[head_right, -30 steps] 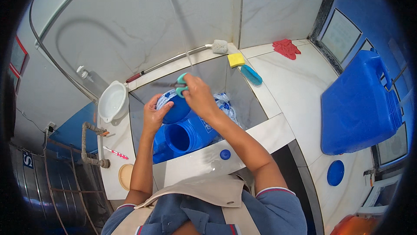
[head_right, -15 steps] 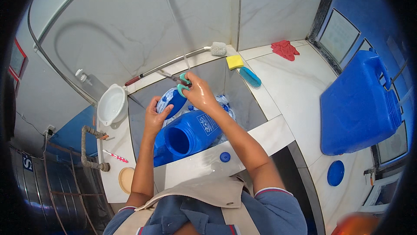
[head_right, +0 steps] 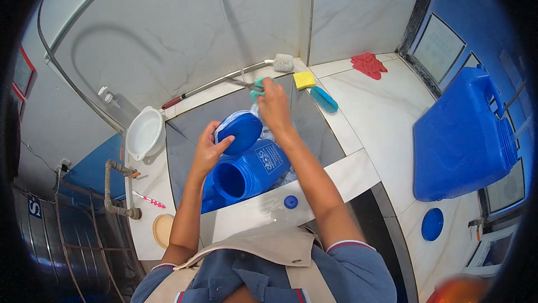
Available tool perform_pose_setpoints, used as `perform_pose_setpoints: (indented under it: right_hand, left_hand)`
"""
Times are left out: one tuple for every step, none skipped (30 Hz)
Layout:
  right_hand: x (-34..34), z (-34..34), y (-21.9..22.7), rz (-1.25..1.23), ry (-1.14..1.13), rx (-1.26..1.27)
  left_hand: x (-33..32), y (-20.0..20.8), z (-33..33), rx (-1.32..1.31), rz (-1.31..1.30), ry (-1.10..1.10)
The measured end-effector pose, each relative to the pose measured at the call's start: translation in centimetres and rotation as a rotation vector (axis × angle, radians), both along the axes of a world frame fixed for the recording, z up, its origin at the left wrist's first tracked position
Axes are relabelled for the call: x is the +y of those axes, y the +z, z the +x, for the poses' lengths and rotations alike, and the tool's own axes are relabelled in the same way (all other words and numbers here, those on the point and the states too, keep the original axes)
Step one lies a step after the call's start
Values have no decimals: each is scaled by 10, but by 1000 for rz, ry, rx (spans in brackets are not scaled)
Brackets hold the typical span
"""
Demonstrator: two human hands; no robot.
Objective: The person cleans a blue plastic container with a sponge and water, then seals the necks of two large water jugs with plastic wrap and a heat gun. The person also uses scissors to trim excess plastic from the container's opening.
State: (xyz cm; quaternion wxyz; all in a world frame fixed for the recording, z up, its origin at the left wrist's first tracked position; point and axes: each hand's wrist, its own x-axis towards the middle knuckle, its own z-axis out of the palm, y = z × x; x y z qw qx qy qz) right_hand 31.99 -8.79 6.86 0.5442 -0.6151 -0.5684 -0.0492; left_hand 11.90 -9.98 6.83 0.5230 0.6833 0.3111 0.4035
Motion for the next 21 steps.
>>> perform_pose_setpoints:
  right_hand:
    - [7,12,-9,10,-37,-21]
    - [10,23,-20,-20,-78,-18]
    - [13,34,-31,-50,-120,-15]
    - [15,39,-36,-79,-155,-12]
    - [18,43,-41,-90,-180,-36]
    - [20,46,-47,-99,-206,-59]
    - [22,47,-54,-116,-228,-81]
    - [24,55,-63,-124,-252,-82]
    - [25,65,-70,-132,-275,-83]
    - [25,76,-78,-140,-298,-83]
    - [23,88,-85,-141,-323,-48]
    - [18,101,-91,-142,-347,-14]
    - [13,108,-96,-146,-359,18]
    - [7,111,-98,-187,-349,-27]
    - [1,113,-100,-228,-341,-73]
    - [-4,109,-99,-270,-329,-119]
    - [-7,102,-99,-320,-286,-118]
    - [-10,96,-98,-370,-245,-117]
    - [-15,92,-92,-419,-215,-121]
    - [-18,84,-87,-453,-130,-50]
    - [-20,73,-83,-488,-48,22]
  left_hand:
    - [1,-3,-3,-56,-52,-2]
    - [4,-6,-7,-115,-104,-9]
    - [4,-8,-9,-174,-155,-16]
    - [4,-10,-10,-194,-178,-11]
    - [2,-11,-10,-213,-200,-6]
    - [2,-12,-10,-232,-222,-1]
    - [4,-16,-14,-275,-248,22]
    - [7,-19,-18,-317,-272,38]
    - [9,-20,-23,-360,-296,54]
    - [11,-15,-30,-447,-306,104]
    - [13,-6,-39,-538,-310,155]
    - [17,0,-47,-630,-313,206]
    - [21,2,-57,-659,-295,241]
    - [27,4,-66,-688,-278,279]
    - [31,5,-72,-717,-260,315]
    - [34,2,-73,-715,-265,325]
    - [38,-2,-72,-726,-279,317]
    - [40,-6,-70,-737,-294,306]
    - [43,-8,-65,-753,-312,285]
    - [42,-7,-60,-768,-326,253]
    - [43,-9,-57,-820,-392,244]
